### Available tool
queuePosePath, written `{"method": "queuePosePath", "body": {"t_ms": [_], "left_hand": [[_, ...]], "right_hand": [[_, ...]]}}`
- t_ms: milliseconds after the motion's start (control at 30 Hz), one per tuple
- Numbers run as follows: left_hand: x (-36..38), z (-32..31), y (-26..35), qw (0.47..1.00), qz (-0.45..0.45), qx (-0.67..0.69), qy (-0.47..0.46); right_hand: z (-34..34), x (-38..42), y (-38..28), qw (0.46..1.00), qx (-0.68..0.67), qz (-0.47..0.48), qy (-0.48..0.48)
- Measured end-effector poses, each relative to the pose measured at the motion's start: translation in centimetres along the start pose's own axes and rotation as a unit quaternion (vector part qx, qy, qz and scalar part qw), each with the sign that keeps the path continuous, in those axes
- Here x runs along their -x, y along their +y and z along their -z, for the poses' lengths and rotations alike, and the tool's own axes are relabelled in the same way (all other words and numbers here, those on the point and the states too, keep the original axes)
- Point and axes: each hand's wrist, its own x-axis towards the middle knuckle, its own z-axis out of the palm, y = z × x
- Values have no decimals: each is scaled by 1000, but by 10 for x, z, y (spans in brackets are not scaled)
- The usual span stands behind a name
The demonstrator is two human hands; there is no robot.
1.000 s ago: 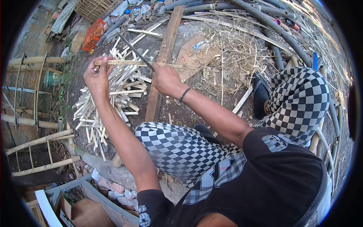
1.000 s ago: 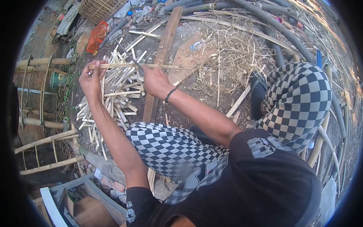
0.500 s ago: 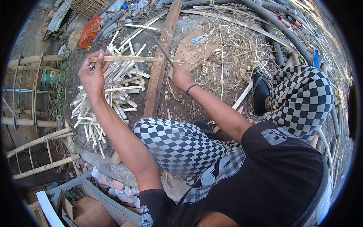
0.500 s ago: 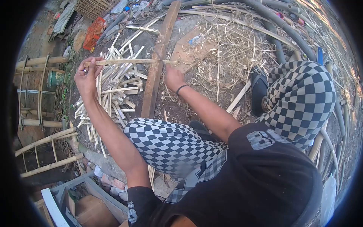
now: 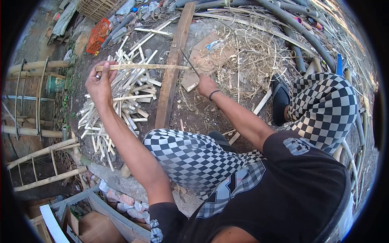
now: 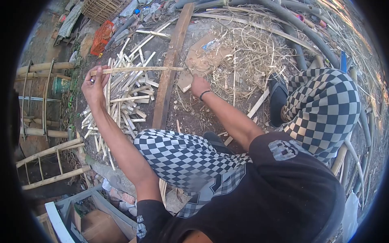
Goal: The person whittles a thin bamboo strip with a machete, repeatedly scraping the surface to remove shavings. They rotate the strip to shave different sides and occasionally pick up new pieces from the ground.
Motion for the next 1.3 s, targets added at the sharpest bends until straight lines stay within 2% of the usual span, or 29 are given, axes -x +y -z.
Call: {"method": "queuePosePath", "body": {"t_ms": [133,200,267,333,400,533,600,667,700,767,833,933,1067,1100,1167,1233,1267,1300], "left_hand": [[0,-5,6,1000,-4,1,-1],[1,-3,3,1000,-12,-2,-2],[3,-6,4,1000,-24,14,-11],[4,-12,8,999,-46,14,-8],[14,-22,14,995,-94,22,-18],[17,-36,22,992,-121,37,-5],[17,-41,23,991,-124,40,-3],[16,-46,24,990,-141,-3,2],[11,-45,19,984,-172,-39,2],[12,-50,22,986,-163,-27,-9],[18,-54,29,988,-149,-17,-19],[25,-61,39,991,-124,-56,-12],[32,-66,36,992,-117,-43,8],[34,-67,33,992,-119,-49,6],[27,-66,34,990,-127,-57,0],[23,-59,30,991,-110,14,-71],[21,-54,25,992,-106,11,-68],[18,-52,20,988,-96,68,-97]], "right_hand": [[27,25,-22,998,33,11,-54],[11,31,6,997,53,13,-52],[1,26,41,997,61,-34,-41],[3,9,49,997,43,-33,-56],[15,6,45,996,34,-33,-75],[55,23,-1,993,-40,-52,-96],[58,27,-19,996,-84,-9,3],[71,39,-51,990,-99,75,72],[87,51,-76,985,-132,90,66],[117,74,-120,979,-164,105,60],[132,90,-146,965,-169,191,61],[130,97,-155,974,-132,174,52],[88,70,-114,982,-141,118,43],[87,66,-112,985,-110,132,21],[99,73,-116,980,-141,140,19],[112,82,-125,975,-165,150,-1],[114,84,-130,974,-168,154,4],[114,85,-131,973,-172,156,12]]}}
